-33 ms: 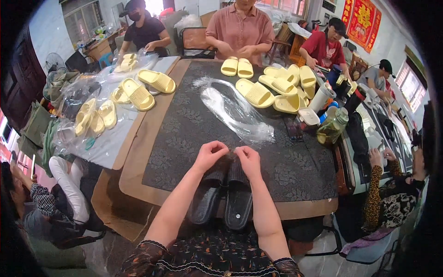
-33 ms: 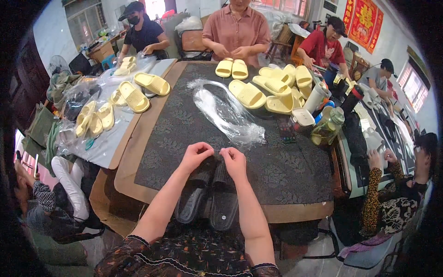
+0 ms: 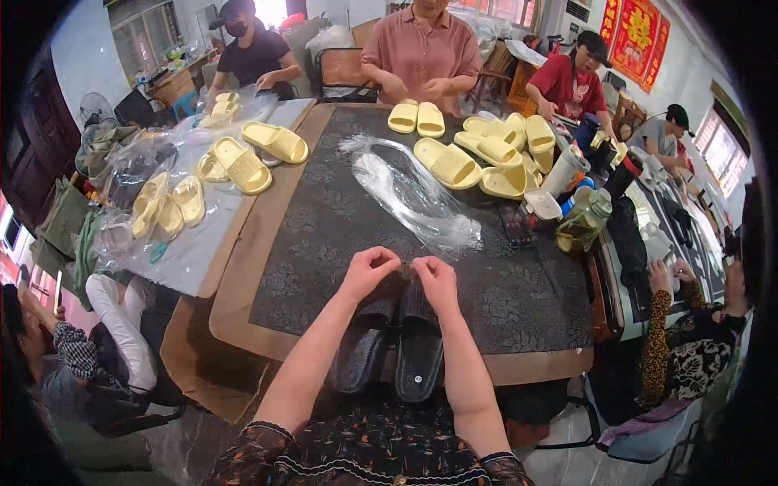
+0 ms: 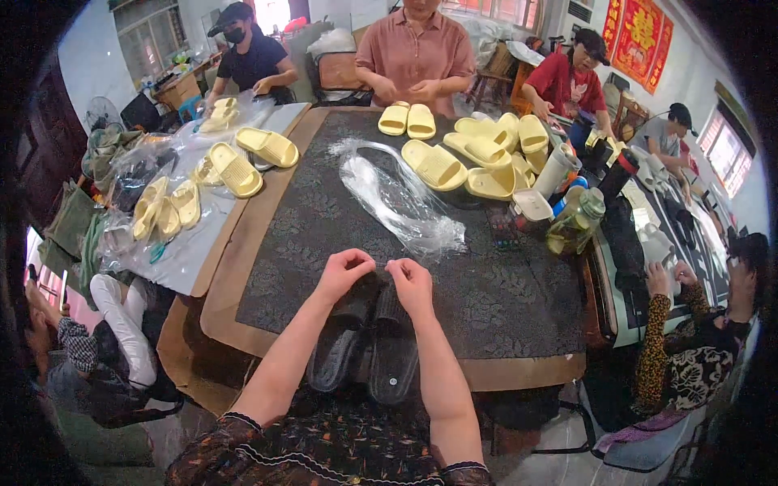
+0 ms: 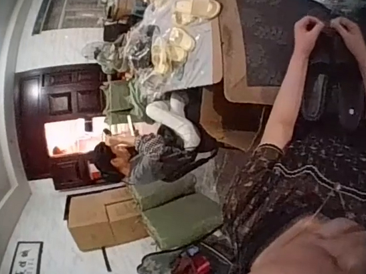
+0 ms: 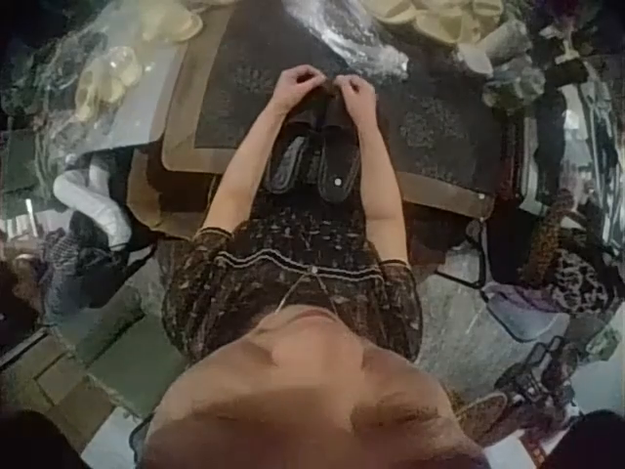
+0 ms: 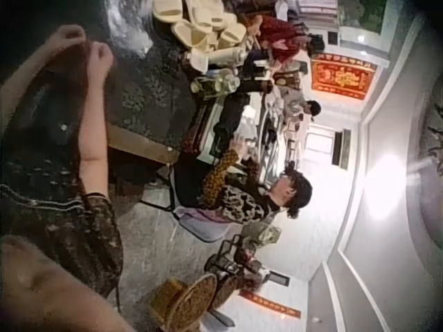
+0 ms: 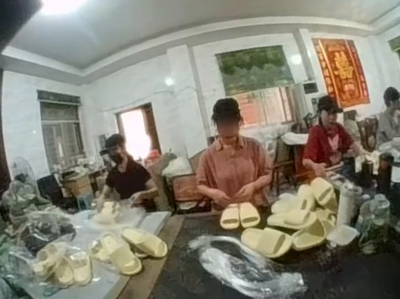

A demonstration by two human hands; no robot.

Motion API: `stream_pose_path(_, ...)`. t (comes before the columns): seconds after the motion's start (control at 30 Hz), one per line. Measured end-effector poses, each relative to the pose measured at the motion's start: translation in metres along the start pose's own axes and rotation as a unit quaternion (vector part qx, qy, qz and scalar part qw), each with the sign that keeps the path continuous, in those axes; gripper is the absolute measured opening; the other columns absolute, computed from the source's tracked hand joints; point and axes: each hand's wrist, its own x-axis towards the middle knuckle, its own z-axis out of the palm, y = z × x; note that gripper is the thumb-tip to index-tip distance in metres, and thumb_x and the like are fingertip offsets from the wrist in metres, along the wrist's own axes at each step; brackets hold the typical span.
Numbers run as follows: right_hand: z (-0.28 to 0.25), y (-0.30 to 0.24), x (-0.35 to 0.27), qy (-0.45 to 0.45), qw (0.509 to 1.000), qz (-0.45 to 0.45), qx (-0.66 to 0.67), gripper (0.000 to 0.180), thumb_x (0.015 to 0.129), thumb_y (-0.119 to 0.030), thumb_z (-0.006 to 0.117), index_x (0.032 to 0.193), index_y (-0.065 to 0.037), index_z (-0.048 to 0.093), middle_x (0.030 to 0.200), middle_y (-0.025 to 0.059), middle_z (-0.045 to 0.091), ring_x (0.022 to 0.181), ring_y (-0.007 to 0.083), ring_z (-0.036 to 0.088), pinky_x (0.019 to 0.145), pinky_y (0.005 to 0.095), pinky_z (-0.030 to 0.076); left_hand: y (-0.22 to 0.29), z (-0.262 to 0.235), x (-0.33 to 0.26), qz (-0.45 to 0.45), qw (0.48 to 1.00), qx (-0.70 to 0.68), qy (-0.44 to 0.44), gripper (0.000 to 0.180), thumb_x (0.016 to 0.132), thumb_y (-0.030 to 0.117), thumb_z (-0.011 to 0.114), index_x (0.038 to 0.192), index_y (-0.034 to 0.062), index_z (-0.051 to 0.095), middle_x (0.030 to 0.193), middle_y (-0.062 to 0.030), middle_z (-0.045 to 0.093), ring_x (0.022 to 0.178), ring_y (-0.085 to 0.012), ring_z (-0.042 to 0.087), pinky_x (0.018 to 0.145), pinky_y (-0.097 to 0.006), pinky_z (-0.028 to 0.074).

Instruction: Inspecting and cleaning foam slippers by removing excess material at a production table.

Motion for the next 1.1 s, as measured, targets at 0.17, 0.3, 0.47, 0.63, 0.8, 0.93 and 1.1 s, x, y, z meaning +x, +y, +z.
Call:
stream_pose_path(0.17,0.0,0.0,-0.002,-0.061,0.998,0.002,-0.015,0.019,0.086,-0.016,0.062,0.082,0.002,0.065,0.071,-0.0014,0.062,0.067,0.0043,0.052,0.06,0.0213,0.042,0.002,0.002,0.0,-0.006,1.0,-0.001,-0.02,0.012,0.082,0.011,0.067,0.087,0.0009,0.065,0.08,0.0008,0.063,0.075,-0.0061,0.056,0.07,-0.022,0.046)
stream_pose_path(0.3,0.0,0.003,0.0,0.005,1.0,-0.012,0.027,0.019,0.085,-0.016,0.064,0.083,0.002,0.066,0.069,-0.0015,0.06,0.065,0.0042,0.051,0.06,0.0214,0.042,0.0,0.0,0.0,-0.001,1.0,0.007,-0.009,0.011,0.082,0.01,0.067,0.087,0.0003,0.065,0.082,0.0002,0.064,0.077,-0.006,0.057,0.072,-0.022,0.046)
stream_pose_path(0.47,0.002,0.007,-0.002,-0.02,1.0,-0.012,-0.008,0.021,0.086,-0.019,0.063,0.081,0.001,0.067,0.064,-0.0034,0.057,0.061,0.0034,0.047,0.055,0.0217,0.038,0.006,0.003,-0.001,0.01,0.999,0.034,-0.031,0.011,0.082,0.01,0.066,0.087,0.0002,0.065,0.08,0.0006,0.064,0.076,-0.0061,0.057,0.07,-0.023,0.046)
stream_pose_path(0.63,0.0,0.007,0.001,-0.007,1.0,-0.015,-0.024,0.022,0.086,-0.02,0.062,0.081,0.0,0.067,0.066,-0.0027,0.059,0.063,0.0037,0.049,0.057,0.0218,0.04,0.001,0.0,-0.001,0.002,1.0,0.021,0.023,0.011,0.082,0.01,0.067,0.087,0.001,0.065,0.079,0.0008,0.064,0.075,-0.0061,0.057,0.069,-0.023,0.046)
stream_pose_path(0.8,0.0,0.011,0.001,-0.037,0.999,-0.003,-0.024,0.022,0.086,-0.02,0.062,0.081,0.001,0.066,0.068,-0.0009,0.061,0.066,0.0046,0.052,0.06,0.0221,0.042,-0.005,0.002,0.0,0.011,0.999,0.018,-0.028,0.011,0.081,0.01,0.067,0.087,0.0012,0.065,0.079,0.0003,0.064,0.075,-0.0061,0.057,0.069,-0.022,0.046)
stream_pose_path(0.93,0.0,0.01,0.002,0.005,1.0,-0.013,-0.014,0.022,0.086,-0.02,0.063,0.082,0.001,0.066,0.068,-0.0005,0.061,0.065,0.0049,0.052,0.06,0.0225,0.042,-0.004,-0.002,0.001,0.024,0.999,0.022,0.012,0.011,0.081,0.01,0.067,0.087,0.0011,0.066,0.079,-0.0002,0.065,0.076,-0.0063,0.057,0.07,-0.022,0.046)
stream_pose_path(1.1,-0.001,0.007,0.0,-0.041,0.999,0.006,-0.016,0.021,0.085,-0.019,0.063,0.081,0.002,0.066,0.071,0.0001,0.063,0.066,0.005,0.053,0.06,0.0223,0.042,-0.001,0.0,0.0,-0.005,0.999,0.032,-0.044,0.012,0.08,0.011,0.068,0.086,0.0006,0.066,0.08,-0.0005,0.065,0.076,-0.0067,0.058,0.071,-0.023,0.047)
